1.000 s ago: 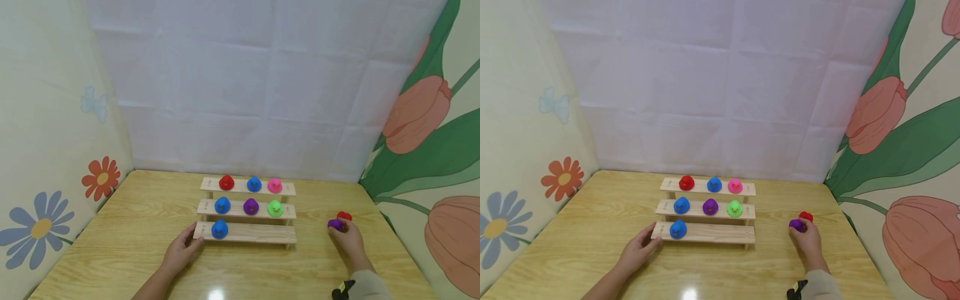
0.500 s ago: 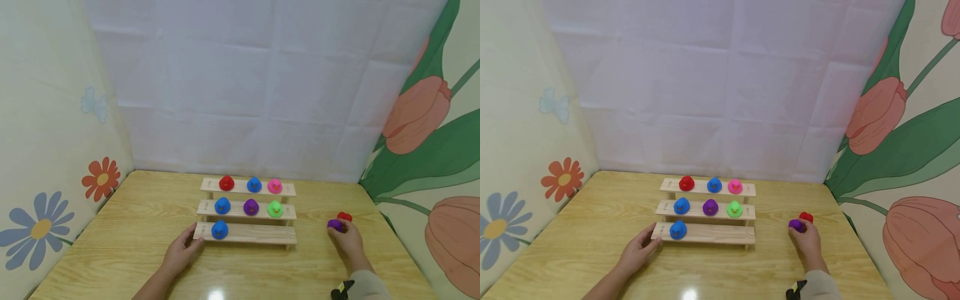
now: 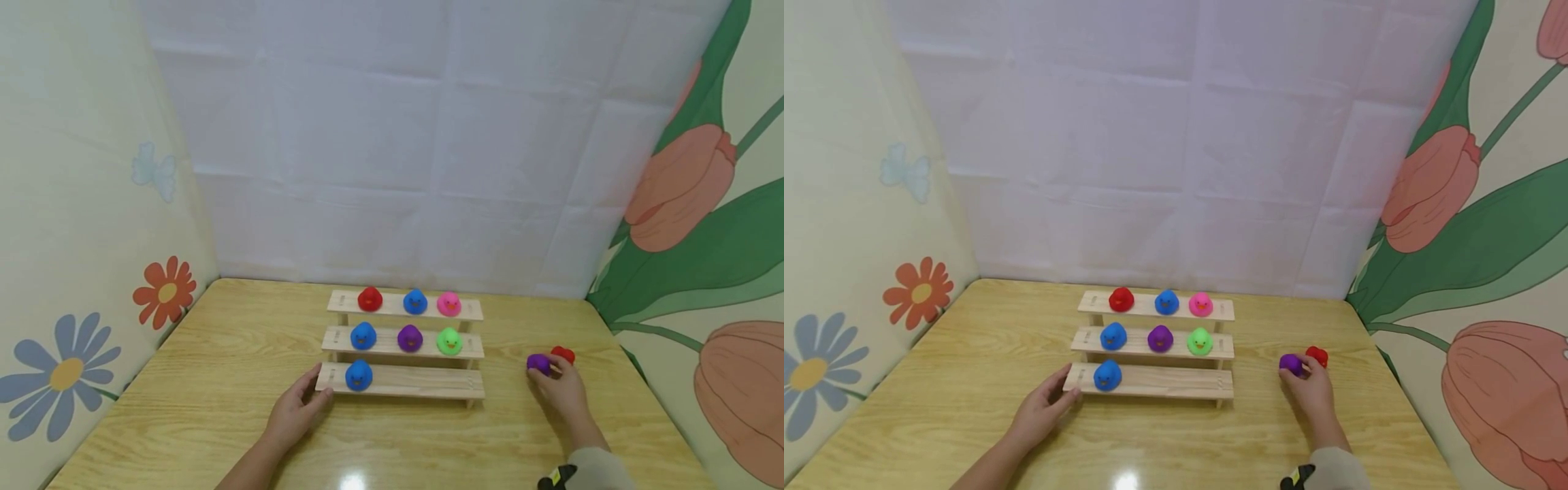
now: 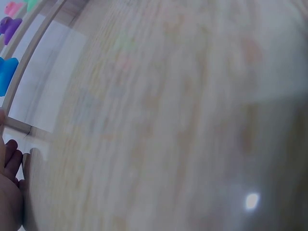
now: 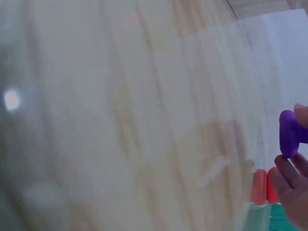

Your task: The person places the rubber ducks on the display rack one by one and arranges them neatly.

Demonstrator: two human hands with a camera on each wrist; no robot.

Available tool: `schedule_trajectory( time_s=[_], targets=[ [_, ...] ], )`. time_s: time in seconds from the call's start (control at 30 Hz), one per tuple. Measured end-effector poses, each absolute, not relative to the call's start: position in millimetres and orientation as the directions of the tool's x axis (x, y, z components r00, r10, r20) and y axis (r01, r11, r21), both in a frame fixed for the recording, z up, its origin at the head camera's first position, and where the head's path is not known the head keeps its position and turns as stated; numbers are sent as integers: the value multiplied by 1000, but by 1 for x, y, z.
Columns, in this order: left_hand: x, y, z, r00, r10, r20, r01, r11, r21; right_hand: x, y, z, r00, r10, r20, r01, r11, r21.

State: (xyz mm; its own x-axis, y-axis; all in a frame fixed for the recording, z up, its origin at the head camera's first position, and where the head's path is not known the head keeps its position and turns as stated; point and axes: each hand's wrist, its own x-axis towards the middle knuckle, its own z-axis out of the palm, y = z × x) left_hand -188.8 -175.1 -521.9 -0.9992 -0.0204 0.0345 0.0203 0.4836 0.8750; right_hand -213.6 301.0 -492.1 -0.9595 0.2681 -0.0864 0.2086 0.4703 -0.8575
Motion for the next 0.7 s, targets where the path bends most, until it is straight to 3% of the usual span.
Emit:
schedule_trajectory(
  time_s=[0.7],
  targets=[
    [-189, -175, -521, -1000, -20, 21, 9, 478, 878, -217, 272, -477, -974, 226, 6, 103, 468, -877]
  ],
)
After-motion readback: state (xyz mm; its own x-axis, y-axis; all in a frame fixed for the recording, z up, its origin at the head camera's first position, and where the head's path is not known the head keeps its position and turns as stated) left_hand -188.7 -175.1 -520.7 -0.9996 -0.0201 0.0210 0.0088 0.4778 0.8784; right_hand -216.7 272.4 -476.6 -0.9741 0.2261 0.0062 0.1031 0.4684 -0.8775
